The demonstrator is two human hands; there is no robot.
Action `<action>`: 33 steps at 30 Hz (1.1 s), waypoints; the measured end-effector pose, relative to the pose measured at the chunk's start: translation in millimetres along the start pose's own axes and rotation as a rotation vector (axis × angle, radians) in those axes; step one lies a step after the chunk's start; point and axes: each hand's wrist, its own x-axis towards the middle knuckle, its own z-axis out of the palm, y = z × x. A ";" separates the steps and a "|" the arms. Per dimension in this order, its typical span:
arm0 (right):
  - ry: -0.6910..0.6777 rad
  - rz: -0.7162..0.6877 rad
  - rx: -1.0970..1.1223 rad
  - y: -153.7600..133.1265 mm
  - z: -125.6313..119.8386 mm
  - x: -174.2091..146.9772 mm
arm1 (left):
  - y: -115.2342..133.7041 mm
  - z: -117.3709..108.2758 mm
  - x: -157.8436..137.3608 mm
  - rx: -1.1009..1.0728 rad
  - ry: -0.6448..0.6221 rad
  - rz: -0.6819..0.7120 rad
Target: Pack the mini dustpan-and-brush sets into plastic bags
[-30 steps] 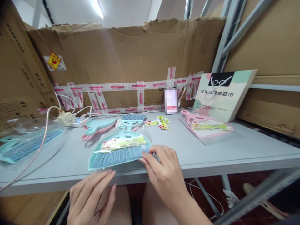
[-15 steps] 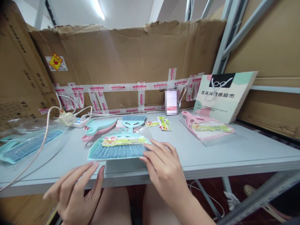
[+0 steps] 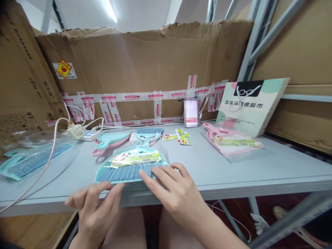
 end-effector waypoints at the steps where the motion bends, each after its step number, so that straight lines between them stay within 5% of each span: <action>1: -0.033 -0.071 -0.029 1.8 -1.9 1.6 | -0.4 -1.4 -0.5 -0.030 -0.018 0.039; 6: -0.124 -0.202 -0.121 13.6 -12.3 3.9 | -3.9 -10.6 -1.7 -0.238 -0.260 0.212; 9: -0.149 -0.181 -0.135 17.7 -12.9 -2.8 | -2.4 -13.9 -0.4 -0.327 -0.352 0.160; 15: -0.209 -0.039 0.075 -0.1 -11.0 -3.6 | 14.3 -18.4 9.8 -0.405 -0.416 0.012; 21: -0.495 0.053 0.398 -16.0 -11.4 17.4 | 21.8 -16.5 14.3 -0.566 -0.461 -0.165; 25: -0.549 0.158 0.456 -7.5 -11.0 19.5 | 13.3 -13.4 11.2 -0.591 -0.482 -0.154; 28: -0.571 0.163 0.434 -0.8 -12.5 17.9 | 8.2 -12.5 10.3 -0.565 -0.504 -0.151; 33: -0.471 -0.021 0.144 7.6 -13.5 16.6 | 4.4 -10.2 14.5 -0.569 -0.483 -0.136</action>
